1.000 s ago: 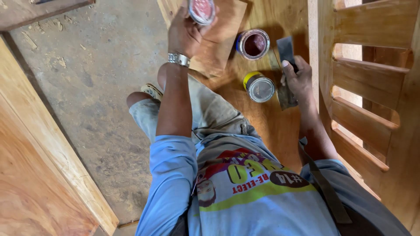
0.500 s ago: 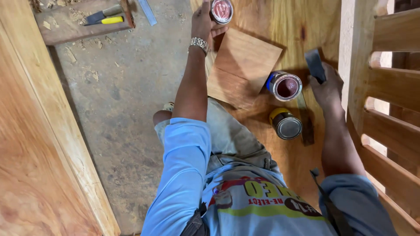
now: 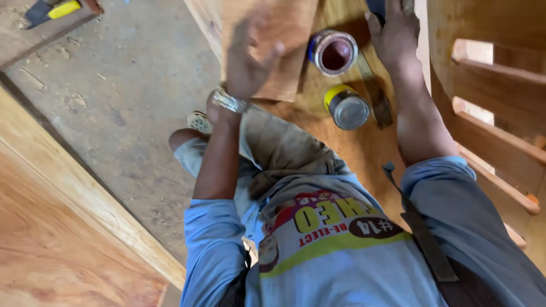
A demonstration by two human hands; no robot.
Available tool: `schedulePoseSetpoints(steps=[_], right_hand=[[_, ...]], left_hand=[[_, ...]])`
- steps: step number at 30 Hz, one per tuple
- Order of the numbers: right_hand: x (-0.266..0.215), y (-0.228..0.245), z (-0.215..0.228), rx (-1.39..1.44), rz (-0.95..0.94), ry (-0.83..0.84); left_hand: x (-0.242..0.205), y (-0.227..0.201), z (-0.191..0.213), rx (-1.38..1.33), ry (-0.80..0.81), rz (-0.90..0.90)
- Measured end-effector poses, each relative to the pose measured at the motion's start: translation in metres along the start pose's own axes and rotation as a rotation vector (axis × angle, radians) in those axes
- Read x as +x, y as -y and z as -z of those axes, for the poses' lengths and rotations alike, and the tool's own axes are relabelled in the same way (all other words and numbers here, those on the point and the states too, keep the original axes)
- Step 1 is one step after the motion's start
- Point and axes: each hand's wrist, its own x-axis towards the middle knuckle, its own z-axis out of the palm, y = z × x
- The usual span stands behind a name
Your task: The person sits on the floor and opens two paint cans. They use a wooden stick to scoop a pink substance from one can and a white substance from the other, placing both onto a small wooden board. The person then mixes the two substances together on the board with the stick.
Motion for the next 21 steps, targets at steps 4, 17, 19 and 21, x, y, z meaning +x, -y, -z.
schedulePoseSetpoints(steps=[4,17,19,21], right_hand=[[-0.066,0.025,0.061,0.306,-0.019,-0.111],[-0.261,0.051,0.085,0.509,-0.398,0.145],[-0.265,0.052,0.082,0.518,-0.396,0.142],[-0.264,0.053,0.08,0.517,-0.399,0.146]], left_hand=[[-0.053,-0.096,-0.038,0.087,0.438,-0.021],[-0.112,-0.125,-0.132,0.094,0.412,-0.07],[-0.115,-0.128,-0.135,0.099,0.378,-0.082],[-0.118,-0.128,-0.137,0.107,0.364,-0.082]])
